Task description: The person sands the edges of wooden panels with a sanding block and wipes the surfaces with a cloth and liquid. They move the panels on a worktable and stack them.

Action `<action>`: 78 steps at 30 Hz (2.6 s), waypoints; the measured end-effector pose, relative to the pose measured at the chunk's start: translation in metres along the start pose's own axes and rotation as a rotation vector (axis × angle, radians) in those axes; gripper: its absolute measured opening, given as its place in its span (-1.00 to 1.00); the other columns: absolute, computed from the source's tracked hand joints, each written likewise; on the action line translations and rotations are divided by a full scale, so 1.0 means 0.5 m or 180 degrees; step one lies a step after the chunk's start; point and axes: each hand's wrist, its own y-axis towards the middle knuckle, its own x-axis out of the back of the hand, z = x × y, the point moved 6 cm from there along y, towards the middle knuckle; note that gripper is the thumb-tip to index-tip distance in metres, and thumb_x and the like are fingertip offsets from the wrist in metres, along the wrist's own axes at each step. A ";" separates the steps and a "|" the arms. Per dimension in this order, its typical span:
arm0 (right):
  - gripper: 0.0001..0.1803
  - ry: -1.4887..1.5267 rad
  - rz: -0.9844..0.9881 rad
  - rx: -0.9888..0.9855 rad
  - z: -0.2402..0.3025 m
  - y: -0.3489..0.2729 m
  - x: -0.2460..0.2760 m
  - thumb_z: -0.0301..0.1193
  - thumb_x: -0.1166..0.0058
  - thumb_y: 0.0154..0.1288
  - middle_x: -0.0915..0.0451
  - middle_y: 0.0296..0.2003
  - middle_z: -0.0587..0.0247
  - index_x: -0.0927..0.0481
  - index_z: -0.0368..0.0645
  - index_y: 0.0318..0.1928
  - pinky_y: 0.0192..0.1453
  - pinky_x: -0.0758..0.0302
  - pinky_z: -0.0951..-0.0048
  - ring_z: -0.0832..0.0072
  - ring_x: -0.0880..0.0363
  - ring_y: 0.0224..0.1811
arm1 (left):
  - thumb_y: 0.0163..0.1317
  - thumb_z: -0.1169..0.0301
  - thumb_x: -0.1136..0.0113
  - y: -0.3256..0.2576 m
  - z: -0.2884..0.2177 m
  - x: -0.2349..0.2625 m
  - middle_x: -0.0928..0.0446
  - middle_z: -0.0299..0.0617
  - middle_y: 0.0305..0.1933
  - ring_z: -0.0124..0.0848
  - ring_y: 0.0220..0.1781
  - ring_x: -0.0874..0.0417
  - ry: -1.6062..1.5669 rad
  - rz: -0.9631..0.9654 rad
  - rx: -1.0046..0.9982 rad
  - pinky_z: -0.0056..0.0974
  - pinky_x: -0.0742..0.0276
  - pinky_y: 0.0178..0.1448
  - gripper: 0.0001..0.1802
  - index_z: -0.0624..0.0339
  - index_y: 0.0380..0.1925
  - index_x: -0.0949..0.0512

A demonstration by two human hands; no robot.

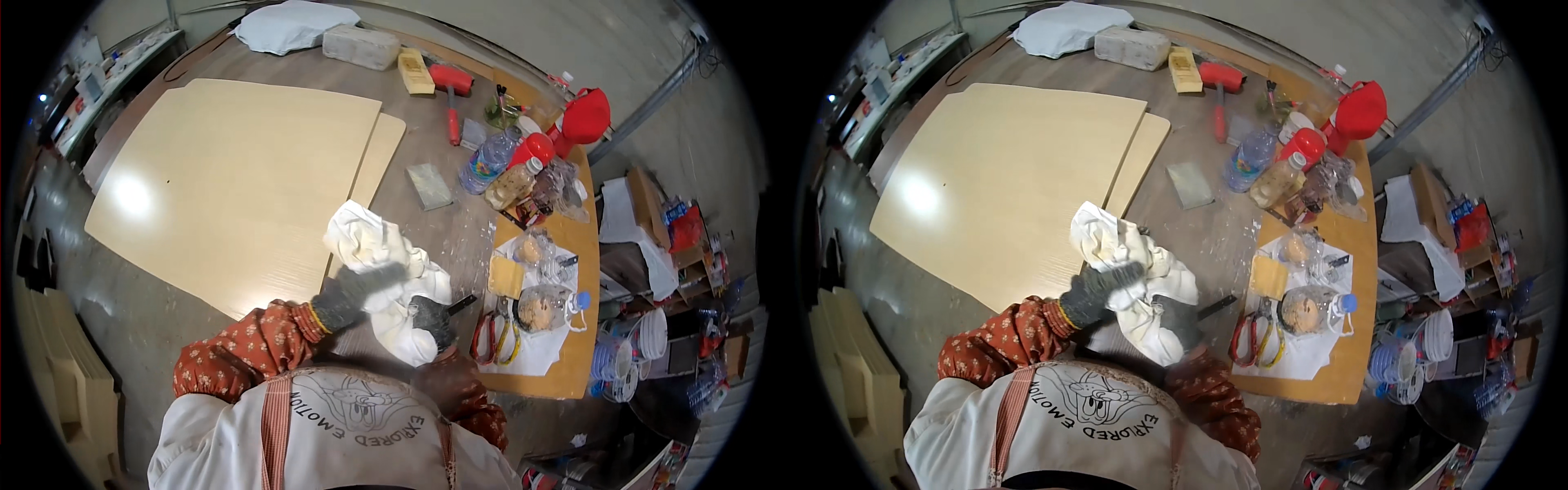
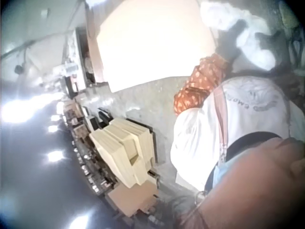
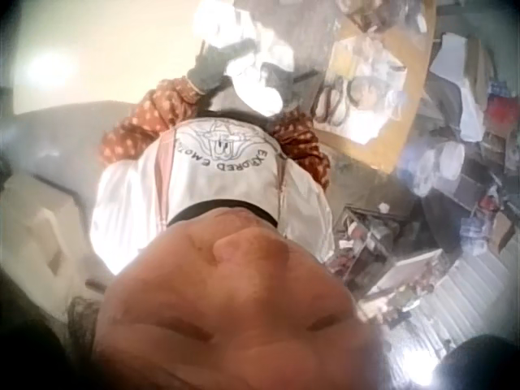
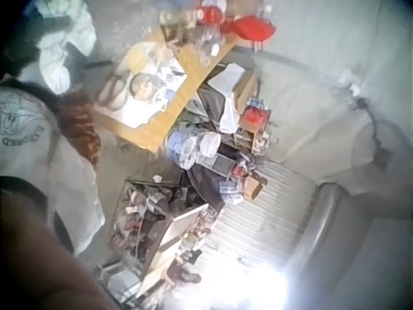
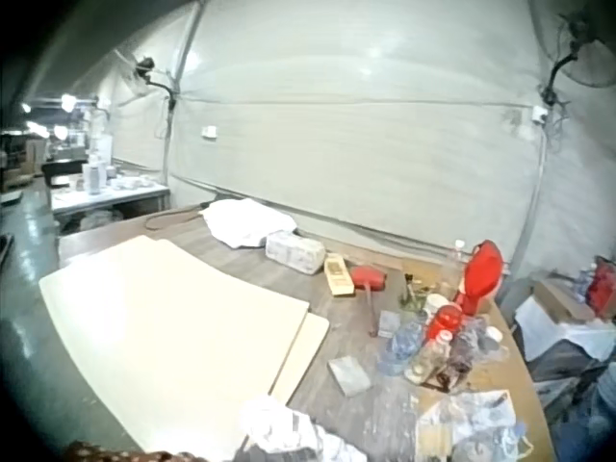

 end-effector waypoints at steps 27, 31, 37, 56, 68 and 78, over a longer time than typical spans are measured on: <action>-0.35 -0.4709 -0.1888 0.0834 -0.122 0.628 0.370 -0.06 -0.14 0.16 -0.57 0.06 0.07 -0.47 -0.16 0.19 0.39 -0.15 0.05 0.14 -0.41 0.22 | 0.27 0.49 -0.13 -0.575 0.098 0.410 -0.64 -0.14 -0.07 -0.34 -0.05 -0.65 0.0793 -0.4750 0.0005 -0.22 -0.55 0.13 -0.77 0.25 -0.09 -0.60; -0.33 -0.3356 -0.1699 0.1469 -0.027 0.568 0.319 -0.11 -0.22 0.09 -0.58 0.03 0.08 -0.45 -0.14 0.19 0.29 -0.27 0.08 0.14 -0.48 0.14 | 0.24 0.51 -0.19 -0.495 0.035 0.384 -0.64 -0.11 -0.03 -0.30 0.02 -0.66 0.2634 -0.4227 -0.0430 -0.21 -0.54 0.17 -0.70 0.27 -0.01 -0.56; -0.28 -0.2032 -0.0245 0.2137 0.099 0.444 0.104 -0.19 -0.32 -0.01 -0.60 -0.02 0.10 -0.42 -0.12 0.20 0.14 -0.44 0.11 0.14 -0.57 0.02 | 0.33 0.34 -0.15 -0.349 0.040 0.433 -0.60 -0.01 -0.16 -0.20 -0.20 -0.69 -0.2336 -0.3360 -0.1046 -0.14 -0.70 -0.21 -0.68 0.31 -0.01 -0.47; -0.51 -0.2341 0.3385 0.3896 0.179 0.279 -0.564 -0.14 0.02 0.22 -0.54 -0.14 -0.09 -0.55 -0.21 0.05 -0.04 -0.38 0.02 0.09 -0.50 -0.12 | 0.35 0.31 -0.19 -0.369 0.075 0.444 -0.59 -0.21 -0.01 -0.40 -0.05 -0.63 -0.1962 -0.3392 -0.0590 -0.33 -0.59 0.04 -0.62 0.21 0.10 -0.46; -0.70 -0.3446 0.3370 0.3727 0.204 0.234 -0.632 -0.17 0.01 0.22 -0.60 -0.43 0.20 -0.55 -0.01 -0.10 -0.25 -0.47 0.05 0.21 -0.61 -0.36 | 0.38 0.36 -0.12 -0.359 0.079 0.448 -0.57 -0.11 0.07 -0.32 0.03 -0.62 -0.3385 -0.2769 -0.1049 -0.24 -0.56 0.13 -0.63 0.24 0.13 -0.45; -0.43 -0.4055 0.2764 0.2936 0.186 0.213 -0.529 0.02 -0.04 0.12 -0.60 -0.16 0.15 -0.54 0.03 0.10 -0.10 -0.44 0.10 0.24 -0.58 -0.17 | 0.40 0.34 -0.07 -0.334 0.068 0.408 -0.57 -0.03 0.05 -0.26 0.05 -0.62 -0.3514 -0.1825 -0.1052 -0.15 -0.56 0.18 -0.64 0.25 0.13 -0.46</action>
